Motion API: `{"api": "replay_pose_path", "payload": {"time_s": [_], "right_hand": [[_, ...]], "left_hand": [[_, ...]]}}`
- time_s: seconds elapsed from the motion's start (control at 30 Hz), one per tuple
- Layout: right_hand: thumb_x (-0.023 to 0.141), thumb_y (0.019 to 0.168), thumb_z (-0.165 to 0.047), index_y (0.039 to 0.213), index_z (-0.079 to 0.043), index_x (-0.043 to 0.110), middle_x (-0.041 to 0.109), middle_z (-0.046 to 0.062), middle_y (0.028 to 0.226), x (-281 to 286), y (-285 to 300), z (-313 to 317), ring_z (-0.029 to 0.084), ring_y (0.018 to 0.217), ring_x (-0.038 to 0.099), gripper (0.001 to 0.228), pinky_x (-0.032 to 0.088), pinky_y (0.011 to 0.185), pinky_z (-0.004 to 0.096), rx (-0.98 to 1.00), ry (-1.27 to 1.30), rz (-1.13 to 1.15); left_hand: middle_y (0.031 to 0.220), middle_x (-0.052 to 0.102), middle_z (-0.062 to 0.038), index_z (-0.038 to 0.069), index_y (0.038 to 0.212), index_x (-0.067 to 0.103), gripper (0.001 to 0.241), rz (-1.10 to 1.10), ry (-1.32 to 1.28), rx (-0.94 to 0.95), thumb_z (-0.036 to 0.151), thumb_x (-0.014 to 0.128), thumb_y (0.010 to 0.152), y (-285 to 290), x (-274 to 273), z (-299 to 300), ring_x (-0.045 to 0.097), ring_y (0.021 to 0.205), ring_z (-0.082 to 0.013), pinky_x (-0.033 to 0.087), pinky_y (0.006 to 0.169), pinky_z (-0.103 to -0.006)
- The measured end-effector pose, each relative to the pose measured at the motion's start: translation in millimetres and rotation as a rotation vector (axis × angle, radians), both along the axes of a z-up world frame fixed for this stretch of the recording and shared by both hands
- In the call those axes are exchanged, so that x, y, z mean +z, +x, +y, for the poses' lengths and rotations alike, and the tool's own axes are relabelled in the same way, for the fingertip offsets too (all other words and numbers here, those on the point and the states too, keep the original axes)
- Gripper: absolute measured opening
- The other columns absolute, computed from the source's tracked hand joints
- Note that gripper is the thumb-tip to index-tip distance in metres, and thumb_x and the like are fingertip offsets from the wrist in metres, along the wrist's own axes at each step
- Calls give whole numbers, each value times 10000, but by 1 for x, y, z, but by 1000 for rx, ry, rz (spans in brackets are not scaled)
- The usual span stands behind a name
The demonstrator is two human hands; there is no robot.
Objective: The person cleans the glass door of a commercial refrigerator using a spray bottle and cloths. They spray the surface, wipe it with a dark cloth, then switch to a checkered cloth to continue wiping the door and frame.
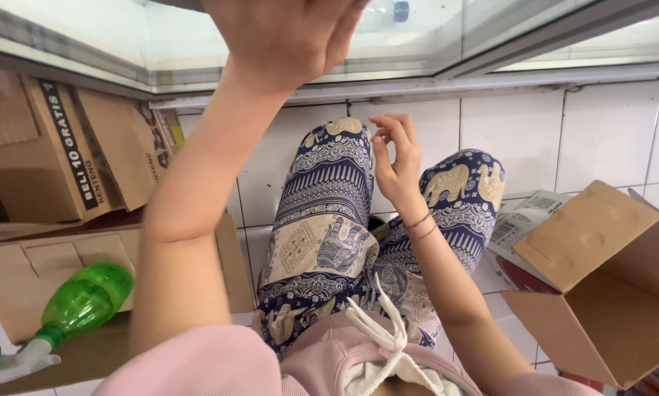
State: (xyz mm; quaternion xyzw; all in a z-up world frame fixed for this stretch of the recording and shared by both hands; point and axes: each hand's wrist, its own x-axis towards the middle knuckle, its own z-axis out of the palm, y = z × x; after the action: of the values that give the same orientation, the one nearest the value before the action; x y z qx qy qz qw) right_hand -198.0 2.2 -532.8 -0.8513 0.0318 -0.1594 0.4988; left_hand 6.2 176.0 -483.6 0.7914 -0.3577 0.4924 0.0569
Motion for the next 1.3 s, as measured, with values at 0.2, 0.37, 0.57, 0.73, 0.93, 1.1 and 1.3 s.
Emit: {"api": "replay_pose_path", "payload": {"time_s": [0.2, 0.37, 0.57, 0.73, 0.93, 1.1, 1.3], "right_hand": [[566, 979, 59, 1217, 16, 643, 612, 124, 1158, -4, -8, -12, 181, 909, 634, 254, 518, 824, 303, -46, 21, 14], [561, 973, 67, 1227, 17, 645, 611, 127, 1165, -6, -21, -33, 182, 918, 622, 272, 523, 827, 299, -132, 16, 4], [557, 954, 77, 1207, 18, 649, 621, 123, 1151, -11, -24, -55, 179, 922, 631, 276, 526, 821, 301, -192, 44, 1], [554, 970, 65, 1213, 24, 646, 622, 122, 1145, -16, -22, -69, 174, 920, 638, 263, 538, 837, 297, -245, 86, -11], [546, 978, 56, 1198, 21, 651, 624, 116, 1120, -22, -18, -82, 166, 897, 645, 246, 552, 824, 283, -315, 143, -31], [543, 981, 55, 1209, 22, 649, 626, 113, 1120, -19, -25, -93, 161, 904, 652, 254, 554, 828, 284, -362, 156, -50], [535, 979, 50, 1214, 22, 650, 633, 108, 1109, -17, -31, -105, 154, 892, 653, 262, 558, 819, 278, -403, 167, -61]], "left_hand": [[1727, 181, -67, 198, 1650, 240, 535, -250, 343, -73, 208, 415, 1144, -5, -80, -23, 52, 1661, -262, -67, 1317, -540], [1723, 192, 38, 232, 1675, 159, 790, 67, 414, -205, 4, 370, 948, -21, -236, 0, 133, 1562, -250, -274, 1063, -507], [1677, 381, 18, 193, 1577, 475, 608, 21, 670, -196, 127, 435, 973, -10, -215, -7, 258, 1572, -101, -89, 1258, -499], [1716, 314, -65, 170, 1598, 472, 547, 57, 150, -75, 237, 485, 1055, -14, -46, -57, 91, 1641, -267, -164, 1227, -669], [1769, 50, -100, 216, 1617, 308, 555, 108, -60, -217, 243, 448, 1080, -24, -12, -168, -50, 1630, -348, -125, 1226, -737], [1759, 206, -1, 217, 1713, 318, 687, 376, 425, -305, 82, 409, 1045, -41, -119, -170, 169, 1606, -210, 122, 1307, -510], [1800, 186, 46, 228, 1740, 351, 748, 446, 492, -404, 2, 439, 1033, -43, -187, -120, 74, 1595, -256, 190, 1387, -280]]}}
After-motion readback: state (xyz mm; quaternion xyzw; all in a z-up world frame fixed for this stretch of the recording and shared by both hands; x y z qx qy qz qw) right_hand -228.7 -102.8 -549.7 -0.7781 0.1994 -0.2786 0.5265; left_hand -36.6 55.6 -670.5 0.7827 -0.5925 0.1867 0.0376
